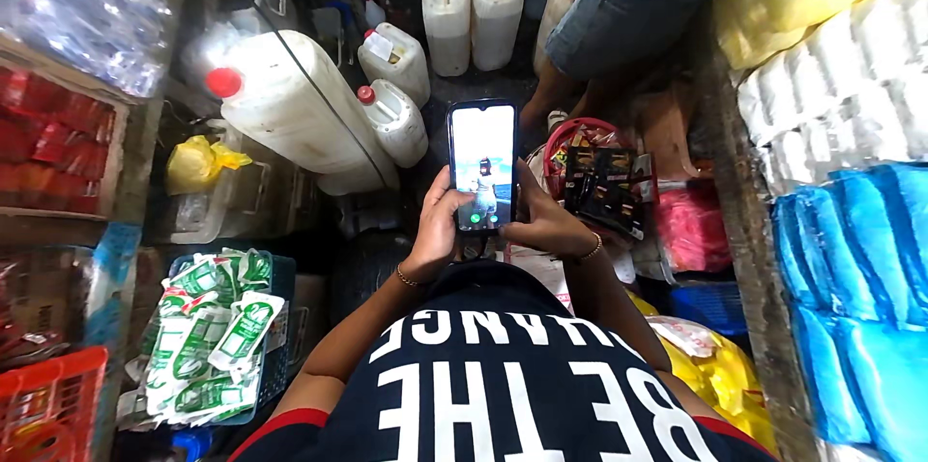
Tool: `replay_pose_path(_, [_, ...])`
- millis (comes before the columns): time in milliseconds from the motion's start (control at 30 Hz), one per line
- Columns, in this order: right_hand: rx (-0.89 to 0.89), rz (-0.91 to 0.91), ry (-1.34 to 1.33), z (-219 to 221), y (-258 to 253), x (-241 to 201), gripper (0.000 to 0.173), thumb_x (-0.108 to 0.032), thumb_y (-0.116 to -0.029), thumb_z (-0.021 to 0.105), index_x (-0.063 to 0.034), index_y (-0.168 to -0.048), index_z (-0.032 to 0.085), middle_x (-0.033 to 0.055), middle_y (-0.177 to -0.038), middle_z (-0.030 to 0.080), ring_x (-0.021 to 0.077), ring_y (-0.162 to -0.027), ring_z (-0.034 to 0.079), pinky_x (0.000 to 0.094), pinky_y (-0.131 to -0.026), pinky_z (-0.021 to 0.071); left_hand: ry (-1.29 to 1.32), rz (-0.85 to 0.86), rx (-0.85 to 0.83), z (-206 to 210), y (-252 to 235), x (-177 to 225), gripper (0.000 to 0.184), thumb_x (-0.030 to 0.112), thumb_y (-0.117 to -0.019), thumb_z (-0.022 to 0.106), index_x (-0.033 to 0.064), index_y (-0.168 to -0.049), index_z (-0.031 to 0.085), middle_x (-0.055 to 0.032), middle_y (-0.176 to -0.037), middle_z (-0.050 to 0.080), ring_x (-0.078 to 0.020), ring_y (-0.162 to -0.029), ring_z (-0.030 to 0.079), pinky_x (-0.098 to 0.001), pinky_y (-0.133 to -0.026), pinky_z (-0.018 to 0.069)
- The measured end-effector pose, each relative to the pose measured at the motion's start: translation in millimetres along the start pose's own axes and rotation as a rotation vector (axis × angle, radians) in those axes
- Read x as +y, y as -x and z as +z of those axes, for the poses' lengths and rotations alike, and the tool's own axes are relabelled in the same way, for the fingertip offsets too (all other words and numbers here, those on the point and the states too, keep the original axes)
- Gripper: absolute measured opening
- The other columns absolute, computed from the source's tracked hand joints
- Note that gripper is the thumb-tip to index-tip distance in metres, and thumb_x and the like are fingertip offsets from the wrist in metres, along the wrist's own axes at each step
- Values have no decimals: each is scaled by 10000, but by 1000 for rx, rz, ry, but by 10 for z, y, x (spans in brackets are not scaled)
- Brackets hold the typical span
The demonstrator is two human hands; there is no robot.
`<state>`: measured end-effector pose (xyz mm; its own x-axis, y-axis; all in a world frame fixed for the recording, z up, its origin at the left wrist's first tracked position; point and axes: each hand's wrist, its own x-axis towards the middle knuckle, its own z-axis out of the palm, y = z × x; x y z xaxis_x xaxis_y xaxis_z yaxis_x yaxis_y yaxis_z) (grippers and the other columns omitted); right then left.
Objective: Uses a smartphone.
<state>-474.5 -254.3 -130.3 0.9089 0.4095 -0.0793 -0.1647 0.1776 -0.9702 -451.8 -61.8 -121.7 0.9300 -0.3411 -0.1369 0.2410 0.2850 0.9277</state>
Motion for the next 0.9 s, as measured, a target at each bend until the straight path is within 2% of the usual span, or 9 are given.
replay_pose_path(100, [59, -3, 43, 8, 1, -22, 958, -112, -823, 678, -150, -1592, 108, 17, -1201, 661, 68, -943, 705, 252, -786, 617, 4, -4, -4, -3, 2, -13, 429, 134, -960, 415, 196, -1367, 539, -23, -1096, 680, -112, -877, 682, -312, -713, 593])
replay_pose_path(167, [103, -57, 91, -19, -24, -4, 813, -196, -889, 653, -115, -1574, 224, 38, -1267, 637, 83, -1043, 674, 281, -876, 593, 8, -3, -4, 1, 8, -15, 419, 130, -961, 415, 194, -1354, 544, -22, -1098, 681, -112, -888, 683, -311, -725, 594])
replay_pose_path(233, [194, -123, 173, -19, -62, 4, 705, -277, -943, 616, -92, -1555, 318, 67, -1258, 636, 100, -1050, 663, 307, -888, 585, 0, -4, -2, 9, 11, -24, 422, 129, -958, 416, 195, -1355, 544, -26, -1096, 682, -114, -882, 683, -311, -714, 593])
replay_pose_path(400, [456, -150, 337, 95, -183, -145, 788, -426, -926, 658, -146, -1566, 293, 92, -1224, 613, 120, -1000, 662, 317, -825, 587, -23, -13, -24, 50, 2, -61, 431, 120, -934, 437, 193, -1345, 544, -16, -1097, 679, -107, -898, 675, -311, -737, 584])
replay_pose_path(500, [548, -123, 373, 168, -256, -213, 802, -413, -890, 696, -160, -1540, 300, 83, -1235, 631, 93, -994, 675, 305, -815, 590, -42, -7, -20, 81, 0, -59, 459, 112, -920, 440, 182, -1363, 534, -8, -1124, 675, -97, -939, 669, -307, -779, 576])
replay_pose_path(633, [561, -126, 377, 204, -285, -241, 750, -363, -914, 692, -158, -1522, 303, 79, -1222, 636, 83, -975, 680, 298, -806, 592, -27, -2, -10, 87, 14, -35, 440, 100, -922, 435, 176, -1344, 539, -11, -1087, 680, -93, -897, 674, -291, -748, 579])
replay_pose_path(733, [502, -187, 323, 153, -278, -220, 613, -259, -957, 556, -133, -1516, 338, 68, -1233, 628, 80, -977, 672, 288, -801, 589, -9, 14, -15, 64, 18, -34, 432, 90, -922, 427, 173, -1329, 546, -11, -1078, 682, -92, -898, 676, -293, -754, 581])
replay_pose_path(833, [459, -235, 259, 103, -263, -212, 531, -93, -973, 403, -90, -1504, 386, 74, -1281, 600, 67, -1047, 638, 255, -873, 555, 4, 21, -13, 47, 11, -40, 435, 91, -927, 422, 173, -1333, 551, -15, -1080, 685, -99, -890, 680, -301, -740, 587])
replay_pose_path(900, [470, -237, 259, 99, -267, -209, 535, -63, -968, 393, -81, -1503, 396, 79, -1264, 611, 62, -1021, 644, 244, -853, 557, 4, 16, -16, 49, 9, -38, 435, 93, -930, 418, 179, -1337, 546, -14, -1079, 685, -101, -881, 682, -300, -733, 588])
